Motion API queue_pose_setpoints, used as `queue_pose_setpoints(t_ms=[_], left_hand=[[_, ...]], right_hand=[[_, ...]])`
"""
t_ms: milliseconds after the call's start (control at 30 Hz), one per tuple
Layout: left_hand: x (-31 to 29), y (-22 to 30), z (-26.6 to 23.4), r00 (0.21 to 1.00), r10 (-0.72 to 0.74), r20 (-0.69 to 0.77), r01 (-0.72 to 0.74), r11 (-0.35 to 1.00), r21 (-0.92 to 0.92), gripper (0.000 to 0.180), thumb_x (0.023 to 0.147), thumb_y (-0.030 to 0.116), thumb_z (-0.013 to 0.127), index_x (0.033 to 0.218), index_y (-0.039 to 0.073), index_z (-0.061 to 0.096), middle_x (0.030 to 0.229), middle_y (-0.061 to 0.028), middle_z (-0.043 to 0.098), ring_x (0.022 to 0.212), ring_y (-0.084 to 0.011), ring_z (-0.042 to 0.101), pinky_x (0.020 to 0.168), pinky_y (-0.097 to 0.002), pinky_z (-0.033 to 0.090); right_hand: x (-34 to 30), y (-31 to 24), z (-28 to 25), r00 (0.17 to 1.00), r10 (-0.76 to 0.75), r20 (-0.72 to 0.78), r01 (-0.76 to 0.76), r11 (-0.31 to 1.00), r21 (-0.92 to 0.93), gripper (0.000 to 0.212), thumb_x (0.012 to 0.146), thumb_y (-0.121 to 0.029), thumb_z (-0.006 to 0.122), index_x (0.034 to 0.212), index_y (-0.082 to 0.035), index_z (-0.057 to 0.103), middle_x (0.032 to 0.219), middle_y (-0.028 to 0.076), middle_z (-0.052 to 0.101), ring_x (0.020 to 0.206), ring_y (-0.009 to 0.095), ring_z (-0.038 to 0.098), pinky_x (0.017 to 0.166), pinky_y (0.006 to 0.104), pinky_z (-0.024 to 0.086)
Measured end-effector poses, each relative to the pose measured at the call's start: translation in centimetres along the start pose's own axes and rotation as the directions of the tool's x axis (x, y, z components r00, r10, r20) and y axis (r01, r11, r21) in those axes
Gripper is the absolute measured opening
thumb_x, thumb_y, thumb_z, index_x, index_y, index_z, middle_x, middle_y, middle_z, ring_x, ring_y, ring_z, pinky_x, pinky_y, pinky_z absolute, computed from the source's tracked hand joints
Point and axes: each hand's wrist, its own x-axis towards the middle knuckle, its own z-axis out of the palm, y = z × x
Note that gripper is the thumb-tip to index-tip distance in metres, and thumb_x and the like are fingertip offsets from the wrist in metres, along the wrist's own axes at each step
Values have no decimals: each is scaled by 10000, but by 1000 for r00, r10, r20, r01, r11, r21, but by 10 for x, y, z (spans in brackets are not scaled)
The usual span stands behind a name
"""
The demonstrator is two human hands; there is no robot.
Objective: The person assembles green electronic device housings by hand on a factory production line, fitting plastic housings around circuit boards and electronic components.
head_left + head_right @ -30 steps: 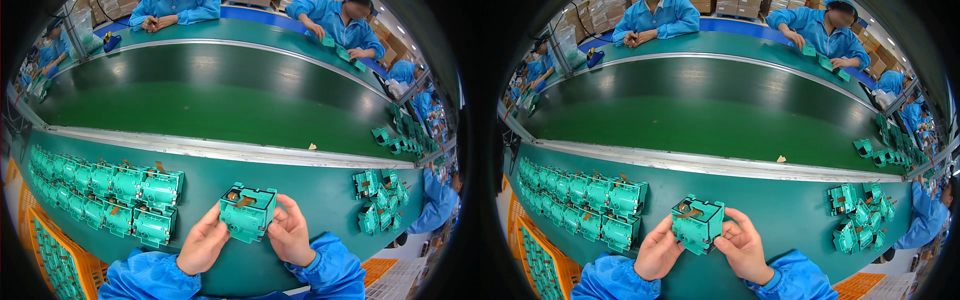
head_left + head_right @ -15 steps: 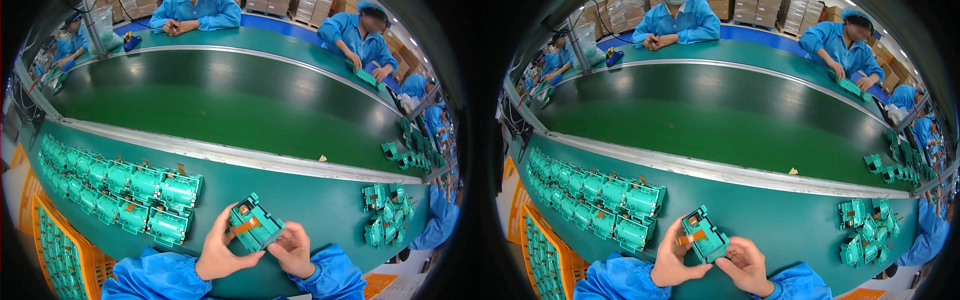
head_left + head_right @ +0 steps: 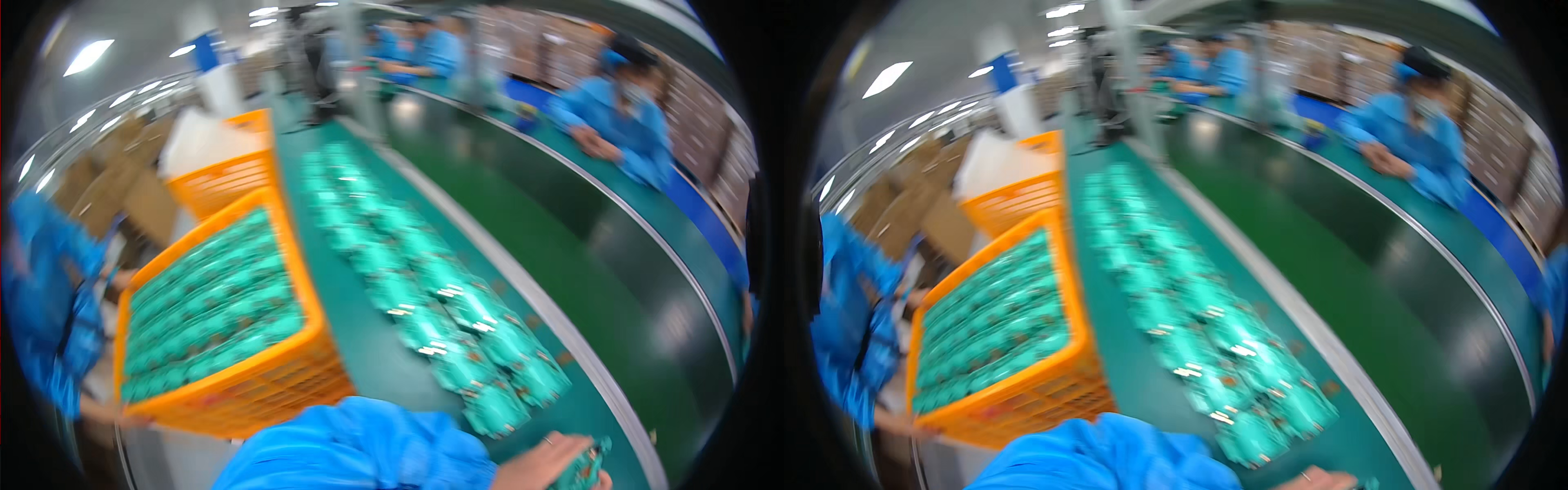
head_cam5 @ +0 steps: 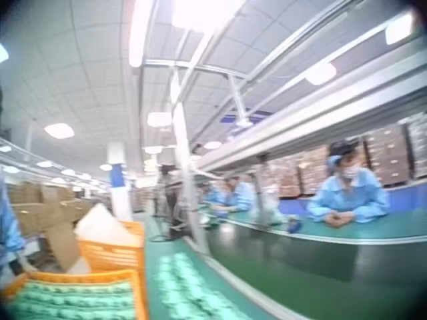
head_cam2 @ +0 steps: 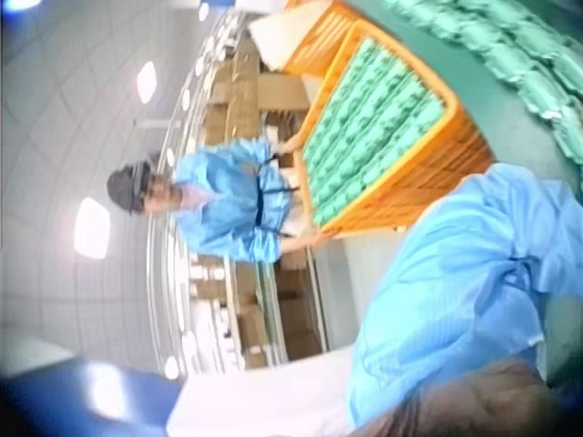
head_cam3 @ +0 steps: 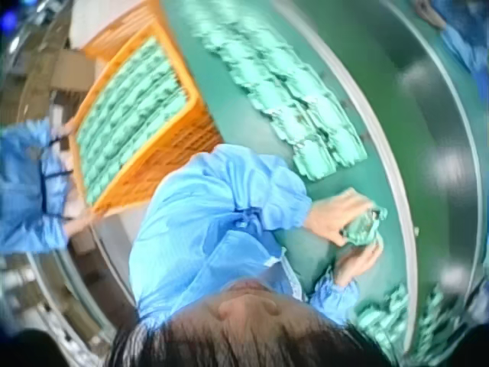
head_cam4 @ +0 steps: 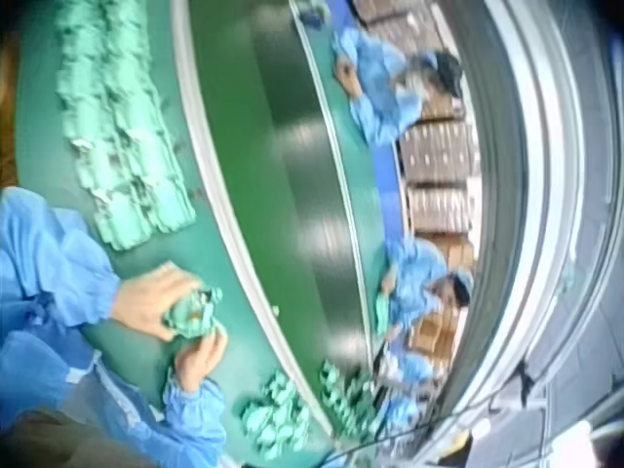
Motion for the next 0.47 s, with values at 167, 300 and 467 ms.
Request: queue_pose_setpoints(t_ms=[167, 300, 467], left_hand=[[-2, -7, -34, 988, -150, 37, 153, 928, -339, 800, 597, 281, 671, 1200, -86, 296, 1148, -205, 410, 1044, -296, 413, 895, -374, 321], [-4, -4, -32, 969, -208, 136, 237, 939, -251, 894, 529, 374, 668, 1192, -101, 301, 1070, -205, 411, 971, -305, 414, 877, -358, 310], [-3, -7, -10, 981, -175, 85, 183, 979, -93, 864, 611, 389, 633, 1221, -101, 264, 1054, -171, 425, 981, -304, 407, 900, -348, 296]], right_hand=[[-4, -6, 20, 919, -254, 301, 383, 754, -534, 467, 812, -270, 546, 1167, -2, 403, 1101, 165, 464, 979, 270, 486, 814, 344, 415], [-3, -5, 20, 862, -227, 454, 481, 649, -589, 603, 768, -356, 606, 1194, 7, 382, 1137, 186, 448, 1002, 287, 478, 834, 351, 404], [18, 5, -1, 847, -189, 496, 506, 572, -646, 603, 772, -334, 609, 1204, 11, 369, 1167, 197, 430, 1039, 288, 462, 841, 364, 404]])
